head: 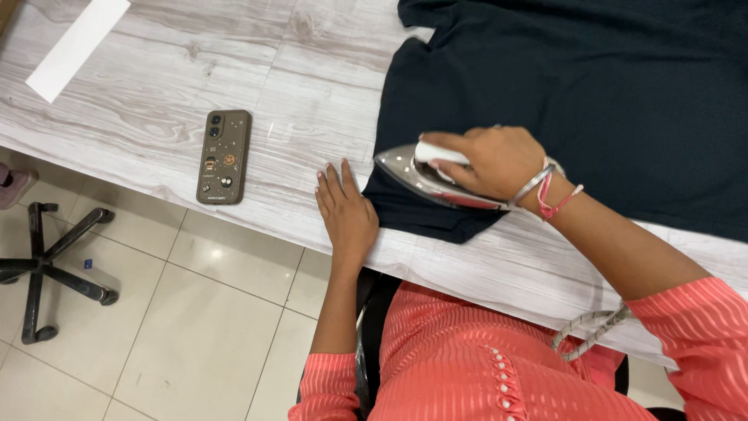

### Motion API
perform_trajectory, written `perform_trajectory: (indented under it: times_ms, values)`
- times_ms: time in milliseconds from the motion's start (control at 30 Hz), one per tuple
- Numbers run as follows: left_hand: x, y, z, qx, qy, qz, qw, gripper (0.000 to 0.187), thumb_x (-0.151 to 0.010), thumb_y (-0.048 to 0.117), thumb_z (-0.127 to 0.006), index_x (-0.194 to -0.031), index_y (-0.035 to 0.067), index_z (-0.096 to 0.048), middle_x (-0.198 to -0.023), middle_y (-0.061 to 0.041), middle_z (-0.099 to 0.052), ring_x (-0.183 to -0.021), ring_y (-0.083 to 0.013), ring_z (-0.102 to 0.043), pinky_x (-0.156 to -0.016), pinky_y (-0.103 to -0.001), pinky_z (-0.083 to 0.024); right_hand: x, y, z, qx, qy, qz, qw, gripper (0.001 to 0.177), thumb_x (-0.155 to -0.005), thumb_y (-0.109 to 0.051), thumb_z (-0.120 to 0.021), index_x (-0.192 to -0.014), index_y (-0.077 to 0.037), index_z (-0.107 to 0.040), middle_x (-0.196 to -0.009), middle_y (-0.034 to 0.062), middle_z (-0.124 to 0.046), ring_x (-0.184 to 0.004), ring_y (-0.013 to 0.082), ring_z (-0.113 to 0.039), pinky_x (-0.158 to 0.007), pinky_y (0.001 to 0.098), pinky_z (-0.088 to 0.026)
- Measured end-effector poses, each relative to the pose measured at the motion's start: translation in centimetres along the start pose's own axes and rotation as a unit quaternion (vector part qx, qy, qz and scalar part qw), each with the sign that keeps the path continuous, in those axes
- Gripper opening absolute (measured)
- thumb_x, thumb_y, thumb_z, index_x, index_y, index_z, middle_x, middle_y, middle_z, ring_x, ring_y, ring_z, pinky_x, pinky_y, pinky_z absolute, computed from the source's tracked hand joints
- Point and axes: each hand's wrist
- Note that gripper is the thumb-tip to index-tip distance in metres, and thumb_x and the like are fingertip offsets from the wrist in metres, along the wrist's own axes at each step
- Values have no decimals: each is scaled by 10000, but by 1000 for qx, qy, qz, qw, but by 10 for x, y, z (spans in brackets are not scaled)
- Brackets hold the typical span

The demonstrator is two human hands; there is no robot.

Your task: The person irons a black t-shirt with a graphic print on a table, smoothing the fabric with a steam iron. After finishing the black shirt, they pick up a blue long-sleeved shirt and begin ironing its sleeves and body.

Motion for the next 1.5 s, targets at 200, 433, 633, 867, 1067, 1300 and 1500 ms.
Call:
perform_trajectory:
  times_ms: [200, 433, 633, 867, 1067, 1300, 1500]
  values:
    - [-36, 22, 1, 183, 90, -11, 979, 583, -1009, 27, -432, -1576, -32, -307, -1665, -272, -270, -1551, -494, -194, -1251, -588, -199, -11, 11, 15, -234, -56, -191, 952, 482, -961, -420, -592, -1423, -283, -561, -750, 68, -730, -564, 198, -690, -524, 339, -557]
    - [-66, 41, -47, 3, 34, -78, 996, 581, -959, 85, -482, -1535, 38, -419, -1605, -196, -394, -1509, -390, -318, -1217, -592, -191, -14, -3, -17, -392, -47, -182, 901, 456, -991, -205, -519, -1447, -209, -494, -692, 142, -709, -512, 192, -674, -534, 333, -562]
    - [-57, 29, -50, -54, 33, -66, 996, 499, -1003, 129, -482, -1502, 119, -502, -1608, -159, -407, -1513, -360, -314, -1223, -603, -166, -57, 58, -24, -327, 72, -255, 907, 425, -1037, -219, -469, -1458, -202, -530, -738, 125, -706, -572, 226, -680, -562, 360, -556]
    - [-57, 25, -49, -44, 21, -58, 997, 538, -983, 115, -462, -1518, 64, -477, -1620, -187, -371, -1518, -376, -280, -1220, -602, -140, -22, 83, -30, -279, -12, -83, 957, 398, -1024, -272, -535, -1409, -307, -628, -856, 151, -747, -640, 207, -708, -628, 345, -572]
    - [-52, 25, -43, -108, 4, -38, 993, 558, -969, 119, -478, -1524, 68, -470, -1638, -225, -322, -1537, -419, -215, -1201, -660, -96, 31, 161, 3, -245, 92, -344, 902, 397, -1035, -249, -513, -1414, -279, -628, -918, 127, -743, -648, 201, -700, -642, 348, -595]
    - [-91, 91, -70, -39, 31, -76, 996, 567, -1029, 310, -474, -1544, 75, -433, -1652, -269, -254, -1517, -491, -152, -1161, -695, -69, 51, 133, -1, -261, 65, -334, 903, 372, -1032, -260, -524, -1384, -272, -645, -798, 184, -746, -615, 250, -718, -629, 354, -586]
    - [-114, 79, -80, -67, -15, -64, 996, 541, -1058, 408, -373, -1565, 227, -431, -1668, -191, -252, -1533, -454, -163, -1201, -671, -55, 59, 132, 14, -267, 16, -299, 916, 376, -1003, -278, -547, -1359, -348, -647, -861, 147, -768, -636, 240, -740, -637, 359, -617]
Point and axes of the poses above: each hand's wrist, its own x-axis away from the middle knuckle, its own z-axis out of the back of the hand, y = z × x
